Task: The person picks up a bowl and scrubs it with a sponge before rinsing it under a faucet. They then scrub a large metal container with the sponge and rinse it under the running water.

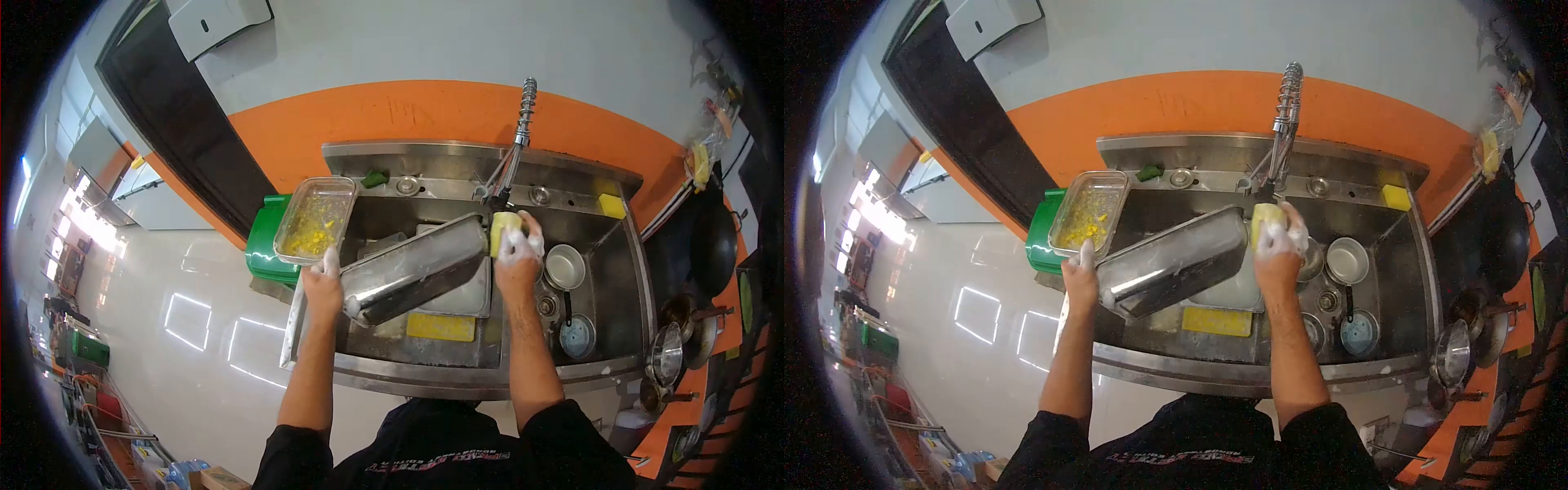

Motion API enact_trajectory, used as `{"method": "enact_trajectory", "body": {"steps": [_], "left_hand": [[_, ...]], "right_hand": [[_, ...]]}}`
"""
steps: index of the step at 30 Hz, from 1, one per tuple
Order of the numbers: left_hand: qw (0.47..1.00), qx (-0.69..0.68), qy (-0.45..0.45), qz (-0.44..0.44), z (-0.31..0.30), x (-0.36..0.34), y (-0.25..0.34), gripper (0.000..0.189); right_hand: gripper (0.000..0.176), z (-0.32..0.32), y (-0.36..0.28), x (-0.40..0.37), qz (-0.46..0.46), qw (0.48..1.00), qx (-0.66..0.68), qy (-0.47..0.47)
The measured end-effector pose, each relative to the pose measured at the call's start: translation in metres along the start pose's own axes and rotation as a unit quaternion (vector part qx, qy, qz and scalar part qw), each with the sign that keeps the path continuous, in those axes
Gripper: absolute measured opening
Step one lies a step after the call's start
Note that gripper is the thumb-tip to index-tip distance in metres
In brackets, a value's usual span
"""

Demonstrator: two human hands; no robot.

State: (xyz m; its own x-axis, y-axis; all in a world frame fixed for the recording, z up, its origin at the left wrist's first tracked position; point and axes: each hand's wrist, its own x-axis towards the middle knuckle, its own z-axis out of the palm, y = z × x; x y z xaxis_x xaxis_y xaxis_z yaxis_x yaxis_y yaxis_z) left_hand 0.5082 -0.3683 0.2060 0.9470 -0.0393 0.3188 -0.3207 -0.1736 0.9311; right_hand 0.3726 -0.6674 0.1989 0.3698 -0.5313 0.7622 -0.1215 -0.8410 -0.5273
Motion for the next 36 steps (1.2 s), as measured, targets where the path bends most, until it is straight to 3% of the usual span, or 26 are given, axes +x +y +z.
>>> {"method": "enact_trajectory", "body": {"steps": [1,2,3,4,5,6,7,9,10,11,13,15,16,17,19,21,22,25,26,27,29,31,32,33,35,36], "left_hand": [[0.998,0.006,0.026,0.051,0.008,-0.001,0.003,0.051],[0.998,0.005,0.023,0.052,0.015,-0.005,0.007,0.051],[0.999,0.031,0.01,0.026,0.021,-0.009,0.018,0.051],[0.998,0.057,-0.003,0.001,0.026,-0.012,0.024,0.052],[0.998,0.054,-0.007,0.002,0.031,-0.015,0.025,0.052],[0.997,0.076,-0.007,-0.01,0.034,-0.017,0.026,0.051],[0.995,0.098,-0.007,-0.02,0.035,-0.019,0.027,0.051],[0.998,0.056,-0.012,-0.004,0.032,-0.016,0.022,0.051],[0.998,0.064,-0.014,0.003,0.031,-0.018,0.025,0.051],[0.997,0.073,-0.013,0.007,0.03,-0.023,0.027,0.051],[0.997,0.081,-0.009,0.006,0.034,-0.032,0.028,0.05],[0.994,0.105,0.008,0.038,0.046,-0.036,0.025,0.049],[0.997,0.07,-0.005,0.01,0.052,-0.037,0.006,0.049],[0.997,0.071,-0.006,0.011,0.051,-0.04,0.006,0.049],[0.996,0.08,0.011,-0.028,0.044,-0.043,0.01,0.048],[0.994,0.107,0.003,-0.027,0.041,-0.053,0.019,0.055],[0.992,0.123,0.004,-0.005,0.045,-0.056,0.019,0.056],[0.992,0.123,0.01,0.016,0.053,-0.056,0.014,0.054],[0.994,0.11,0.014,0.015,0.053,-0.057,0.011,0.052],[0.994,0.11,0.018,0.014,0.053,-0.058,0.01,0.052],[0.997,0.078,0.005,0.011,0.048,-0.061,0.008,0.052],[0.991,0.114,0.01,0.063,0.048,-0.063,0.003,0.046],[0.982,0.15,0.015,0.116,0.049,-0.064,0.001,0.04],[0.982,0.147,0.018,0.115,0.053,-0.066,0.003,0.04],[0.898,0.221,0.038,0.378,0.06,-0.074,0.005,0.031],[0.869,0.253,-0.018,0.425,0.06,-0.076,0.003,0.028]], "right_hand": [[0.014,0.002,-0.003,-0.003,0.004,1.0,0.009,-0.003],[0.009,0.006,-0.008,-0.011,-0.086,0.993,-0.04,-0.065],[0.007,0.014,-0.027,-0.011,-0.087,0.99,0.037,-0.101],[0.008,0.019,-0.054,-0.016,-0.152,0.973,0.067,-0.16],[0.007,0.028,-0.067,-0.035,-0.213,0.964,0.106,-0.121],[0.011,0.032,-0.08,-0.047,-0.255,0.945,0.139,-0.15],[0.015,0.031,-0.083,-0.048,-0.247,0.945,0.142,-0.159],[0.016,0.034,-0.05,-0.032,-0.015,0.944,0.221,-0.244],[0.018,0.044,-0.014,-0.03,-0.145,0.976,-0.039,-0.158],[0.019,0.048,0.013,-0.026,-0.111,0.98,0.026,-0.161],[0.018,0.052,0.001,-0.032,-0.043,0.98,0.064,-0.185],[0.014,0.049,-0.055,-0.058,-0.052,0.967,0.183,-0.168],[0.015,0.051,-0.077,-0.064,-0.12,0.95,0.261,-0.119],[0.011,0.044,-0.089,-0.077,-0.198,0.947,0.207,-0.145],[0.01,0.049,-0.079,-0.082,-0.195,0.941,0.237,-0.14],[0.013,0.064,-0.031,-0.068,-0.029,0.974,0.092,-0.204],[0.015,0.067,-0.029,-0.073,0.017,0.971,0.085,-0.222],[0.014,0.055,-0.077,-0.106,-0.031,0.967,0.191,-0.165],[0.021,0.037,-0.1,-0.116,-0.015,0.955,0.23,-0.187],[0.023,0.03,-0.108,-0.118,-0.094,0.948,0.224,-0.205],[0.02,0.035,-0.086,-0.115,-0.103,0.945,0.254,-0.177],[0.018,0.045,-0.058,-0.108,0.039,0.953,0.208,-0.215],[0.018,0.051,-0.05,-0.103,0.123,0.956,0.202,-0.174],[0.019,0.068,-0.037,-0.105,0.171,0.953,0.227,-0.108],[0.02,0.083,-0.018,-0.101,0.371,0.851,0.355,-0.11],[0.02,0.082,-0.026,-0.091,0.371,0.851,0.354,-0.111]]}}
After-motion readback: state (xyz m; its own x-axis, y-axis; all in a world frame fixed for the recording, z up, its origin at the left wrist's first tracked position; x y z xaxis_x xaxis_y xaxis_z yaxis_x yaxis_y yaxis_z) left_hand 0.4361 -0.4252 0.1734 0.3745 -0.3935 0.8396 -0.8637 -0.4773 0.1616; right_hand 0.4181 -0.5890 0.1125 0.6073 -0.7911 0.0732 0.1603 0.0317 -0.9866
